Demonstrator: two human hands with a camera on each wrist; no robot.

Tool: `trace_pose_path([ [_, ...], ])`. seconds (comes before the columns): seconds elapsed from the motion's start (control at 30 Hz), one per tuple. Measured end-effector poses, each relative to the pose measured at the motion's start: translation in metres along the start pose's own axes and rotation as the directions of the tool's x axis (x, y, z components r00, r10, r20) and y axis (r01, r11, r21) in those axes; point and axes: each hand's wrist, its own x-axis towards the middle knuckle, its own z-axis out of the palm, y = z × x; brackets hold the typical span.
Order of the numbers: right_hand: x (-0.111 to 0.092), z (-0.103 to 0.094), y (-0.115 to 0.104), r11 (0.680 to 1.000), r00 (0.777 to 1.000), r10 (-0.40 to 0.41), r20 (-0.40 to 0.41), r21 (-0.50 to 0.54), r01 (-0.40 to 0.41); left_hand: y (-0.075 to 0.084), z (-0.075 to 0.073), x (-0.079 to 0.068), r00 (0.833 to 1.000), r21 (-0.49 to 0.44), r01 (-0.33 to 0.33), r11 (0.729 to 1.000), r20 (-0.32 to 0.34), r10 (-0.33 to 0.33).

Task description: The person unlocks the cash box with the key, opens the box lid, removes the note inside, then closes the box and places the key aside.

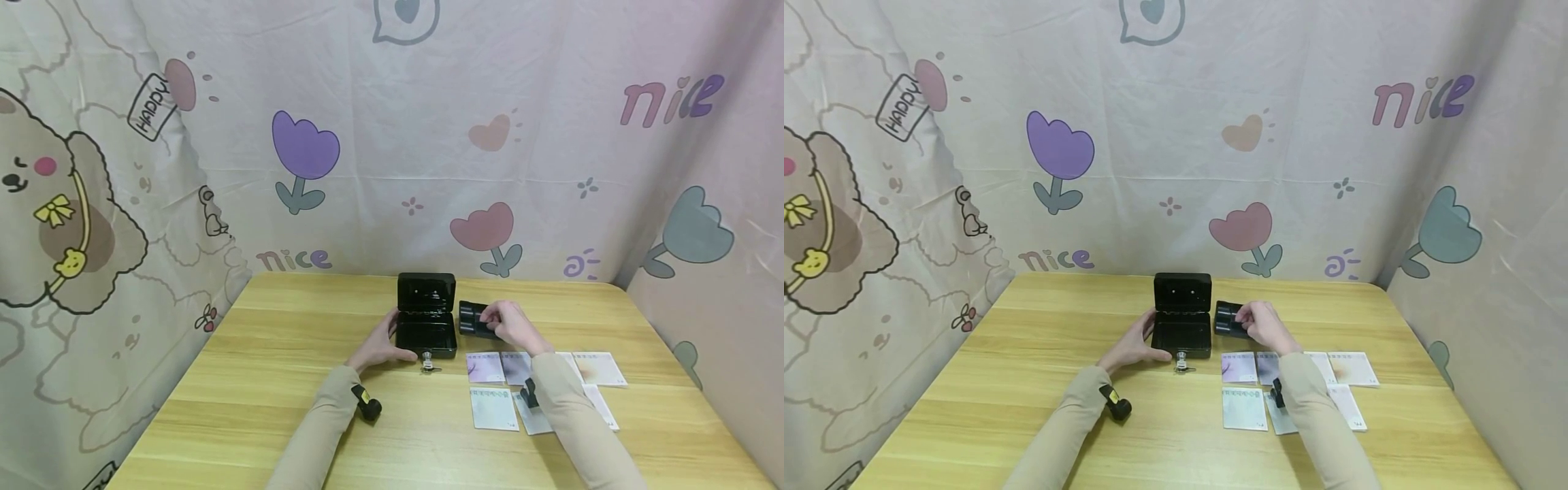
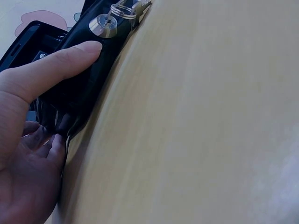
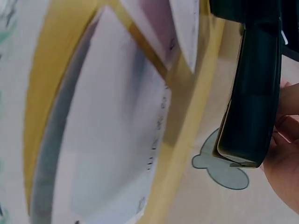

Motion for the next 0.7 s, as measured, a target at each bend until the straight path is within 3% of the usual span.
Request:
trace_pose_path([
  [0.7, -0.007, 0.003, -0.041, 1.0, 0.999, -0.003, 0.048, 0.005, 0.003, 0.002, 0.0, 0.0, 1.0, 0.002, 0.008, 1.0, 0.003, -0.008],
])
